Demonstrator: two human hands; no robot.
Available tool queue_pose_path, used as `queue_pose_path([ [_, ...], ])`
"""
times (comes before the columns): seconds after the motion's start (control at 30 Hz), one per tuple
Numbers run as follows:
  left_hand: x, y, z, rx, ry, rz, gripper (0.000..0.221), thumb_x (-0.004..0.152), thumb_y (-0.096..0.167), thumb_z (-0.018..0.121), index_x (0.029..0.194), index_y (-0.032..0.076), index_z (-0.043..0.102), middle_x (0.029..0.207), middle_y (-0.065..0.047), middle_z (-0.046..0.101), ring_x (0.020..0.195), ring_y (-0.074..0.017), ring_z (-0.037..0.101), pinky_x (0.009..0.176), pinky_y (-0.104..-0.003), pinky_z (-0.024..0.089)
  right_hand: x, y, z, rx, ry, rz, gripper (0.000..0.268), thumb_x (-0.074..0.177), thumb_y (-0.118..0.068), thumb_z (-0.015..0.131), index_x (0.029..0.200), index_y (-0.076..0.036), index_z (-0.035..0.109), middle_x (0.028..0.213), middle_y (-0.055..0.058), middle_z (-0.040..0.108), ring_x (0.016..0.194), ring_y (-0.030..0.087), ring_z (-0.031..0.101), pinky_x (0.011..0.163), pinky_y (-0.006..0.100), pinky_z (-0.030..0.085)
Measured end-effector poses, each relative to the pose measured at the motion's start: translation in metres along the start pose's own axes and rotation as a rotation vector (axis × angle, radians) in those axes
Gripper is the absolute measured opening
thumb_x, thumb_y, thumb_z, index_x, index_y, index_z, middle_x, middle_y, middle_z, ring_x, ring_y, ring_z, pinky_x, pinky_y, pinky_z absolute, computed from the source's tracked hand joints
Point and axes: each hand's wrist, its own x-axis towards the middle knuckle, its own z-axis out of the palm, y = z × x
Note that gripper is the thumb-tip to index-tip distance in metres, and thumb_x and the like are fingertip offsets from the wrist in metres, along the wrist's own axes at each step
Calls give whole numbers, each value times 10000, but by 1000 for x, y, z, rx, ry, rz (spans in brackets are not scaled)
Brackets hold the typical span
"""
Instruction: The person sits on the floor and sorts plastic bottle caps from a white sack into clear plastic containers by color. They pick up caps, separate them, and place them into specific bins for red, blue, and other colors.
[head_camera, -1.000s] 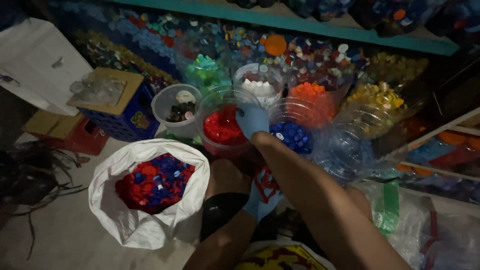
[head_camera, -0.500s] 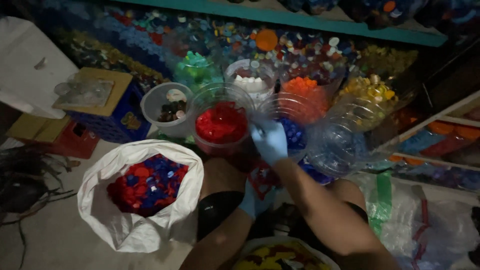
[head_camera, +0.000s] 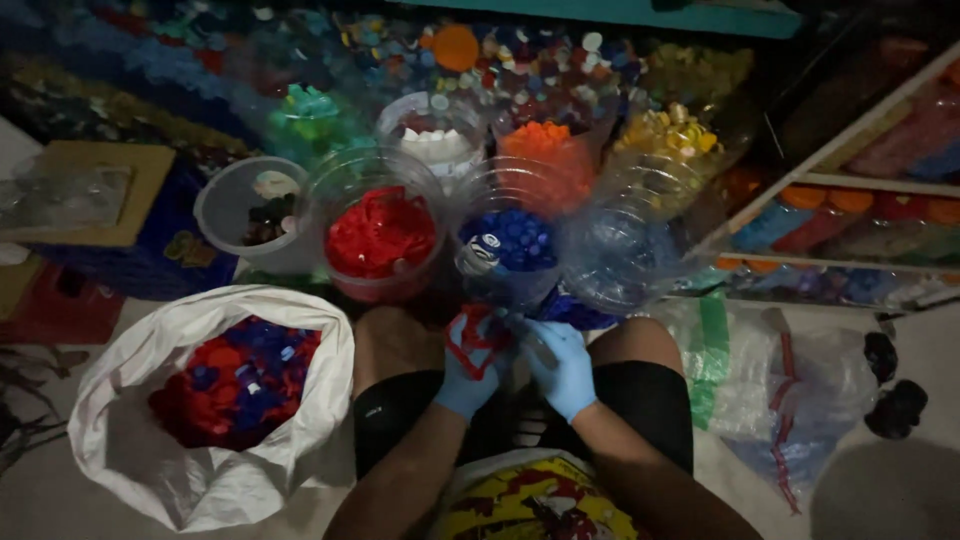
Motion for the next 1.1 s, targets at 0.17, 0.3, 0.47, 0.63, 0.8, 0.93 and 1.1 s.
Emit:
queue_pose_path([
  [0.17,-2,49,-2,-645,90,-502,373,870,114,777,1191,-23,646,1247,-258,692,1199,-307,638,1181,-407,380,25,-13,2,-131,-215,-48,418,818,-367,781,1186,-172,745,1178,104,735,1015,387,648,817,472,537],
  [0.3,2,-14,-2,-669,89,-464,257,884,92,769,1112,46,658,1214,-201,729,1150,-229,654,1157,-357,374,16,1,20,-166,-197,-70,434,710,-330,871,1109,-193,770,1176,112,732,941,397,668,741,467,566],
  [0.47,1,25,16,-1256,428,-649,146,883,155,743,978,54,698,1104,-186,743,958,-207,642,1048,-329,435,12,5,24,-223,-171,-86,489,660,-341,879,1117,-206,766,1197,55,708,959,362,670,716,456,571],
  [0.63,-1,29,4,-931,145,-479,187,982,204,541,1080,65,621,1179,-211,683,1059,-237,624,1096,-343,399,13,6,25,-172,-157,-101,477,710,-338,853,1153,-193,750,1238,96,690,994,406,655,743,465,572],
  [0.8,-2,35,16,-1045,307,-442,60,950,76,695,944,43,646,1080,-196,751,931,-193,653,1074,-315,445,13,7,24,-147,-137,-105,481,731,-379,830,1174,-209,751,1243,69,688,986,391,648,734,463,565],
  [0.93,-3,47,18,-1301,425,-543,113,948,149,709,882,66,667,1013,-217,741,858,-207,631,1041,-357,428,15,6,26,-155,-148,-74,482,685,-327,859,1136,-197,751,1189,85,688,970,404,649,724,479,574],
  [1.1,6,32,-3,-293,-8,-373,203,1021,216,604,921,54,675,1051,-297,719,954,-216,710,1080,-259,415,29,-8,11,-139,-215,97,443,614,-259,878,1047,-231,796,1079,27,753,950,380,696,752,462,593],
])
